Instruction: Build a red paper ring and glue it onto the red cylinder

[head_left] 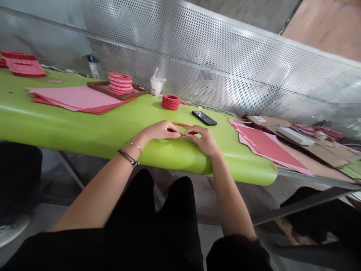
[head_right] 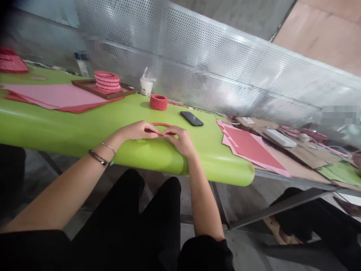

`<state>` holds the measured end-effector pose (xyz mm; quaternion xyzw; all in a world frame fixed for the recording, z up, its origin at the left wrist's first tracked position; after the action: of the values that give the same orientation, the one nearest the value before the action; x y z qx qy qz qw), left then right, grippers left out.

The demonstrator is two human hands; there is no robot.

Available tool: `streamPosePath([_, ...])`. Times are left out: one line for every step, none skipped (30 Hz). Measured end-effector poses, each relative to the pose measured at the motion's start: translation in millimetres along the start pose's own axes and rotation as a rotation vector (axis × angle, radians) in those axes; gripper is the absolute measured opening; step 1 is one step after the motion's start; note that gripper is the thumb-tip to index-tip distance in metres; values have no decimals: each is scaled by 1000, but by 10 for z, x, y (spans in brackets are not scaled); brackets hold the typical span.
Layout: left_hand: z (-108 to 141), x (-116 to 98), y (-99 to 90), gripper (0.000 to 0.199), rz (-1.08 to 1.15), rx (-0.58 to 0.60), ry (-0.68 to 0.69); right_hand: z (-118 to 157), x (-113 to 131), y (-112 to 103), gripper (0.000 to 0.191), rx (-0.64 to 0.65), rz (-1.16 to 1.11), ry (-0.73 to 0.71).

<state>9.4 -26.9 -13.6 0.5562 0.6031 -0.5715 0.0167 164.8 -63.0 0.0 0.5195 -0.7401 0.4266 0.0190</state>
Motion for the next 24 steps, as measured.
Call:
streamPosePath([1,-10,-4,29,-16,-7,-1,2,-4,-2,9,-6,-1,1])
streamPosePath([2,-17,-9,30,-36,-13,-5,3,-8,-2,9,-10,-1,2])
streamPosePath([3,-23,-11,30,-53,-16,-8,4,-11,-2,9,-13,-2,4])
streamPosePath([3,-28,-13,31,-61,-17,-8,5,-13,-2,9,-16,-2,6])
streamPosePath([4,-31,-13,32,-65,-17,-9,5,-14,-2,8,-18,0,8])
streamPosePath([5,-31,-13,32,-68,-16,-12,6,-13,-2,8,-20,2,8])
streamPosePath([7,-29,-11,32,-70,-14,-16,5,-10,-2,8,-20,6,8])
streamPosePath([8,-26,-9,31,-70,-13,-21,5,-8,-2,8,-19,11,8])
streamPosePath([10,-23,-7,31,-69,-12,-24,4,-5,-2,8,-17,16,9])
streamPosePath([11,-20,-6,31,-67,-11,-27,3,-2,-2,8,-15,20,11])
streamPosePath([11,-16,-5,31,-65,-12,-30,2,-1,-2,8,-13,24,13])
streamPosePath([10,-13,-5,30,-62,-14,-32,1,1,-2,8,-11,28,13])
streamPosePath([9,-10,-6,30,-59,-15,-32,0,4,-3,9,-9,30,11])
streamPosePath([6,-7,-6,30,-56,-15,-33,-1,6,-3,9,-9,32,8])
streamPosePath([3,-3,-6,30,-51,-13,-31,-2,7,-3,9,-8,33,6])
streamPosePath([0,-1,-6,29,-46,-11,-27,-2,7,-3,9,-6,34,6])
streamPosePath([-2,0,-6,29,-40,-9,-23,-1,6,-3,9,-3,34,9])
streamPosePath([-3,1,-6,28,-35,-9,-18,-1,3,-3,9,-1,34,15])
streamPosePath([-4,0,-6,28,-31,-9,-14,0,0,-3,9,0,34,20])
streamPosePath([-3,-2,-6,27,-30,-13,-9,1,-1,-3,9,1,34,24])
streamPosePath([0,-7,-7,27,-31,-18,-5,1,-2,-4,9,0,34,25])
streamPosePath([3,-12,-9,27,-34,-25,-4,1,-2,-4,10,0,33,26])
streamPosePath([7,-18,-11,28,-37,-31,-5,1,-2,-5,10,1,32,26])
streamPosePath([12,-24,-12,28,-40,-36,-9,0,-1,-5,9,2,30,27])
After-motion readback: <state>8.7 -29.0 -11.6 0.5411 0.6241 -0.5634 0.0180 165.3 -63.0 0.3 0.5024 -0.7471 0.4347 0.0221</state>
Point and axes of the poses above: each hand's wrist, its own z-axis away from the middle knuckle, its own y-axis out of the palm, x = y × z, the point moved 4 cm from there along -z, towards the middle knuckle, and after that the axes turned 2 degrees about -x, right-handed, at the moved point
